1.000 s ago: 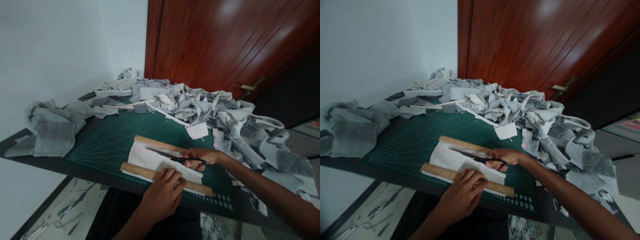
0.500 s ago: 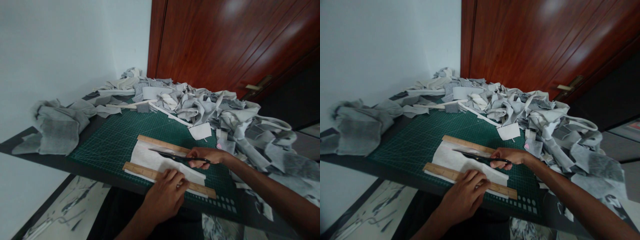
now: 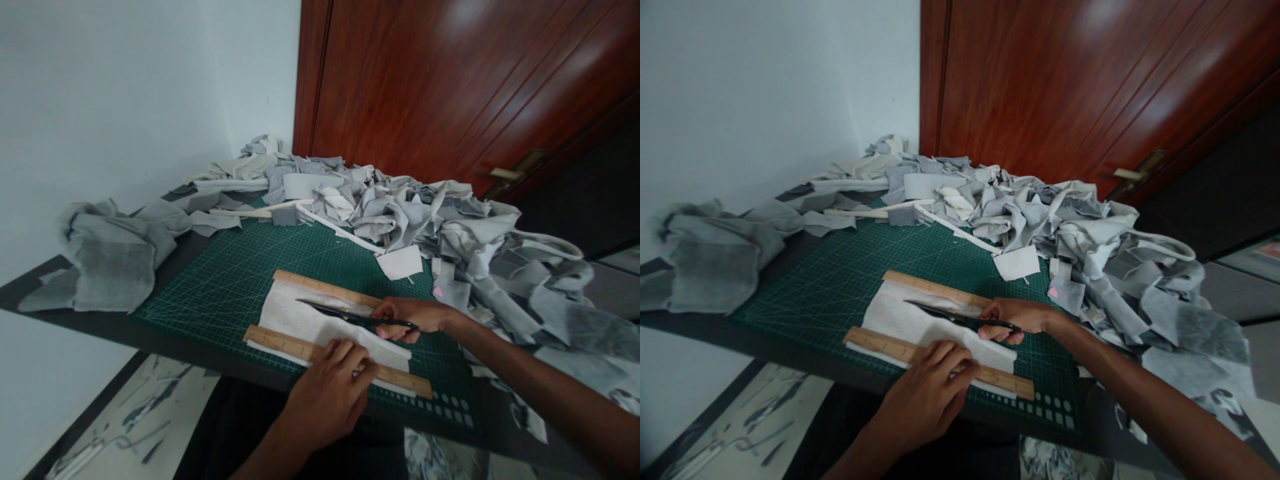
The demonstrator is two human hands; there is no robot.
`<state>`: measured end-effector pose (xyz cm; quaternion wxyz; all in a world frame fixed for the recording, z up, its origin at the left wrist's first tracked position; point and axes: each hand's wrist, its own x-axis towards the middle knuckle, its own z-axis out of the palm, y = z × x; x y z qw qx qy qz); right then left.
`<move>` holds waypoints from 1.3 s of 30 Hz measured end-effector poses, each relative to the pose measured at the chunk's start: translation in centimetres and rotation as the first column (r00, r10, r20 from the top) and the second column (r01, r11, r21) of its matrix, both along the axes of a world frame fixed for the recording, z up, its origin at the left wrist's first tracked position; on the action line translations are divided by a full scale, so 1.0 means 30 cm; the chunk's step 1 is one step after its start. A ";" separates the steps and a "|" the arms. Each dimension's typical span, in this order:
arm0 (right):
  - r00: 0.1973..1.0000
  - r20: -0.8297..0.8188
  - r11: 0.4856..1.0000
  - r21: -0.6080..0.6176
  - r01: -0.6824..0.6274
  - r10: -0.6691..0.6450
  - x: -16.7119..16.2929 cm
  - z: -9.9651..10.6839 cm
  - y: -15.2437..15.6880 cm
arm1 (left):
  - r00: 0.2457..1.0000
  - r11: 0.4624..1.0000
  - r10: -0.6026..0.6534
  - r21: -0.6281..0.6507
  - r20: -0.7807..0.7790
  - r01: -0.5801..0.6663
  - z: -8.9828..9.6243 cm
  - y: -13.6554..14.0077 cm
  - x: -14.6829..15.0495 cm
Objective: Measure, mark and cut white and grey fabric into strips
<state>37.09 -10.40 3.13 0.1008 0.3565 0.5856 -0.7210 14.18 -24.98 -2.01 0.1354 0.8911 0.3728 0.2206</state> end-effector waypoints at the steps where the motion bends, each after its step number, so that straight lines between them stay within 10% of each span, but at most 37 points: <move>1: 1.000 0.003 1.000 -0.001 0.002 -0.002 0.002 -0.004 0.000 | 1.000 1.000 -0.002 -0.005 0.000 0.002 0.000 0.000 0.000; 39: 0.998 -0.008 0.997 -0.045 -0.069 0.068 -0.165 0.030 0.024 | 1.000 1.000 -0.001 0.002 0.005 0.001 -0.004 0.002 0.001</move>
